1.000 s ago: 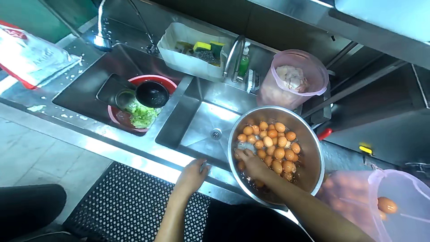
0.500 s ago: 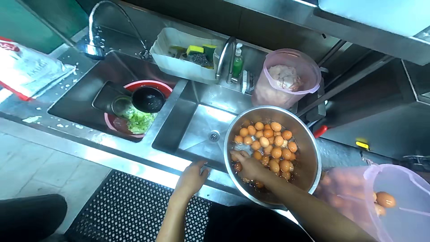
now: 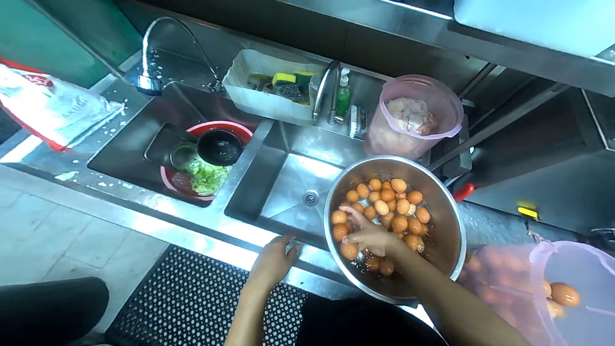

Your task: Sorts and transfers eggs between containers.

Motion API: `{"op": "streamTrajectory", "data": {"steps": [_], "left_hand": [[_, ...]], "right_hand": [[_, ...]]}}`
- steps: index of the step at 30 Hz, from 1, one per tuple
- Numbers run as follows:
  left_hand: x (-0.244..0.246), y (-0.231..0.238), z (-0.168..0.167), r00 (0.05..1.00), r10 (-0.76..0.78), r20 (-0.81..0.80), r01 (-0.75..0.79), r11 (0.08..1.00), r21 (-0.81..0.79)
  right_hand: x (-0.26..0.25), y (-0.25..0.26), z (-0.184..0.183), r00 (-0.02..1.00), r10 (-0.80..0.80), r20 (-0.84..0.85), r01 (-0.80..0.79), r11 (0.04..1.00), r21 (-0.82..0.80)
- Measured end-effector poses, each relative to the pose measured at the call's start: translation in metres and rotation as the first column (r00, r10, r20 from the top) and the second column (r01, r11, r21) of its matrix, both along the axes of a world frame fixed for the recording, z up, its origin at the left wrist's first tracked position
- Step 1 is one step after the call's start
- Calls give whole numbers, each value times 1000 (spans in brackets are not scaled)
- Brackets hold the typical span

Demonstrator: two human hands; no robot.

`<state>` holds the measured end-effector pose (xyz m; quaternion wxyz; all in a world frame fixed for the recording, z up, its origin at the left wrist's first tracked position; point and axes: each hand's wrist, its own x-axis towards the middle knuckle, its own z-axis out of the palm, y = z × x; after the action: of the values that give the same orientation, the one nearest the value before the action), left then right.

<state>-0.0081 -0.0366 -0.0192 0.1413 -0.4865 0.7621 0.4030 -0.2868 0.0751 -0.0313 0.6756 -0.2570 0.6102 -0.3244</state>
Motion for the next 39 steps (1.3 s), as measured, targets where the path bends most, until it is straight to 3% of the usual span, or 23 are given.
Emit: {"op": "streamTrajectory", "data": {"steps": [5, 14, 18, 23, 27, 30, 32, 36, 39], "left_hand": [[-5, 1, 6, 1000, -3, -26, 4, 1000, 16], [-29, 4, 37, 941, 51, -335, -77, 995, -65], [-50, 11, 52, 898, 24, -439, -107, 980, -166], [-96, 29, 57, 853, -54, -520, -82, 968, -235], [-131, 41, 48, 840, -65, -539, -40, 983, -180], [-151, 47, 53, 774, -34, -632, -56, 991, -121], [-161, 45, 59, 766, -23, -642, -41, 996, -85], [-182, 38, 78, 860, -4, -511, 19, 1000, 25], [-192, 35, 88, 892, -11, -453, 36, 998, 47]], "right_hand": [[1, -6, 0, 999, 1, 40, -2, 1000, 27], [5, -3, 3, 934, -133, 330, 146, 989, -16], [2, 6, -3, 833, -140, 536, 208, 976, -69], [-1, 18, -9, 747, -159, 645, 289, 952, -101], [-2, 31, 2, 611, -96, 786, 375, 909, -180], [-3, 40, 21, 533, -71, 843, 444, 872, -208], [-3, 47, 32, 500, -146, 854, 499, 854, -146], [3, 53, 40, 344, -295, 892, 615, 788, 23], [3, 53, 47, 297, -334, 894, 643, 763, 71]]}}
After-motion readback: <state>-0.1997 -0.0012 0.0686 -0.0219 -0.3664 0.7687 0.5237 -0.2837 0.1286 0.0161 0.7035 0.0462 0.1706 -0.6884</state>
